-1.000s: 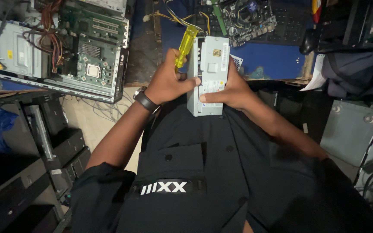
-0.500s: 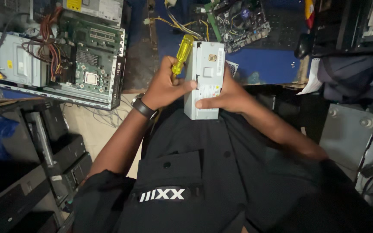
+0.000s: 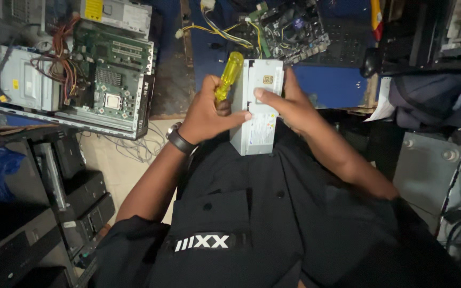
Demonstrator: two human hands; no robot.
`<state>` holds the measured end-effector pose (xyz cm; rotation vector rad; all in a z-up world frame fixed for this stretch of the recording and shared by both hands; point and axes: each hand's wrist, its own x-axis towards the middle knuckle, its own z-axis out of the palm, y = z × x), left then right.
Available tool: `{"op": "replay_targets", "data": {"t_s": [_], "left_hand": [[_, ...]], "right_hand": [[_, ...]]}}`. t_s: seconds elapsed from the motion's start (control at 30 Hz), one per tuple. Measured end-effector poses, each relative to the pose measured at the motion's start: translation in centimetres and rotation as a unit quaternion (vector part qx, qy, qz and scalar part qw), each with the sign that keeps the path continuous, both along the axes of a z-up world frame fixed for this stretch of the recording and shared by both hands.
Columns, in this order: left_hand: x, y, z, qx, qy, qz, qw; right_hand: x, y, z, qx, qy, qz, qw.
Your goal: The person uses a yellow screwdriver to remove and reinsert screws on a white computer power supply unit. They repeatedly turn the unit over and adjust its position on the workbench while working on the screws.
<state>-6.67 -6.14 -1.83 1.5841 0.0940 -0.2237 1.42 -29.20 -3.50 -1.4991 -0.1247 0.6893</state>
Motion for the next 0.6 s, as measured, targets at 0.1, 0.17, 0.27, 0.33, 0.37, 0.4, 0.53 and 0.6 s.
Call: {"op": "replay_targets", "data": {"t_s": [0.1,0.17,0.27,0.33,0.37,0.4,0.53,0.6], "left_hand": [[-0.4,-0.8,-0.2,0.011,0.000,0.009,1.000],[-0.5,-0.7,-0.5,0.058,-0.063,0.006,0.996],[-0.6,-1.0,-1.4,0.092,-0.056,0.001,0.994],[-0.7,-1.2,-1.9,0.112,-0.039,-0.004,0.993],[-0.7,-1.3,-2.1,0.127,-0.043,-0.009,0.991],[-0.7,-1.5,-2.3,0.141,-0.047,-0.014,0.989],[-0.6,-2.1,-2.8,0.136,-0.060,-0.024,0.989],[-0.6,-2.4,-2.9,0.130,-0.084,-0.022,0.988]], "right_hand": [[-0.3,-0.3,0.4,-0.078,-0.079,0.017,0.994],[-0.5,0.2,0.5,-0.062,-0.107,0.024,0.992],[-0.4,0.0,0.8,-0.040,-0.052,0.012,0.998],[-0.4,-0.3,1.0,-0.032,-0.015,0.015,0.999],[-0.3,-0.4,1.2,-0.032,-0.013,0.024,0.999],[-0.1,-0.6,1.3,-0.032,-0.011,0.032,0.999],[-0.2,-1.1,0.9,-0.036,0.017,0.024,0.999],[-0.7,-1.0,0.3,0.003,0.025,0.001,1.000]]}}
